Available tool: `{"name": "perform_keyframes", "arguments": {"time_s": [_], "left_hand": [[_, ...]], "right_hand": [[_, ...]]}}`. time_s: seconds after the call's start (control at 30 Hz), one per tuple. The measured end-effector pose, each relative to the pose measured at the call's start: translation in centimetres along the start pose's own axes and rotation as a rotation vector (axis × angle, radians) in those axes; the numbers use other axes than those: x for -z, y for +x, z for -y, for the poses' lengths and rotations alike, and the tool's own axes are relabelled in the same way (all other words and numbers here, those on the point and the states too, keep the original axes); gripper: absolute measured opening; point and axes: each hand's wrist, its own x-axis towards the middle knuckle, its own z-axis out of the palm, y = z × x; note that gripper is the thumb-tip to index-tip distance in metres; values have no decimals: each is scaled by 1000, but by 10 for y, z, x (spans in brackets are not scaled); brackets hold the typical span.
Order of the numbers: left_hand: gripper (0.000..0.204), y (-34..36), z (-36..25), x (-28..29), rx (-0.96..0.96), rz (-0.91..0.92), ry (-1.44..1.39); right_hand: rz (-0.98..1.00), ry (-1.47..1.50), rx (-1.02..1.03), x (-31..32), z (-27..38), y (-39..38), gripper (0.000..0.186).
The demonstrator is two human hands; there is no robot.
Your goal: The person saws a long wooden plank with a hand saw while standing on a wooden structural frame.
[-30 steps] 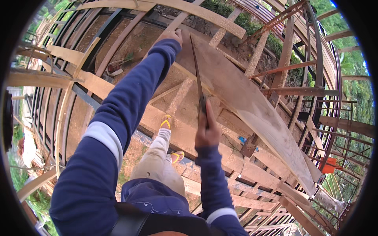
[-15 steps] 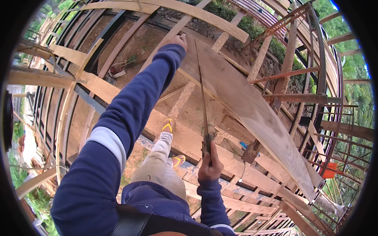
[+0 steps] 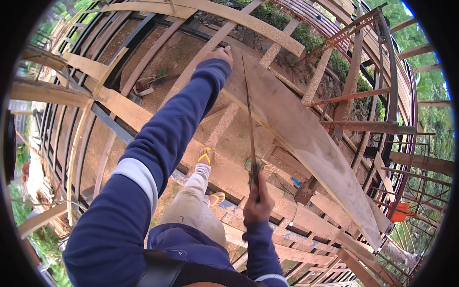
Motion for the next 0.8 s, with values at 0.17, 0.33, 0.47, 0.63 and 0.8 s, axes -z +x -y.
{"name": "perform_keyframes", "arguments": {"time_s": [0.17,0.33,0.47,0.63,0.8], "left_hand": [[56,8,0,-10,7,-38,-39],[56,6,6,1,-18,-21,-21],[56,-6,-5,12,9,32,-47],[56,4,9,-1,-70,-17,-82],[56,-2,4,13,25,46,-31]], "right_hand": [[-27,-44,-75,-54,17,132,39],[22,252,-200,-1,12,4,39],[27,45,-89,-23,19,65,38],[114,-47,-302,-48,28,123,40],[39,209,-154,2,17,-15,42]]}}
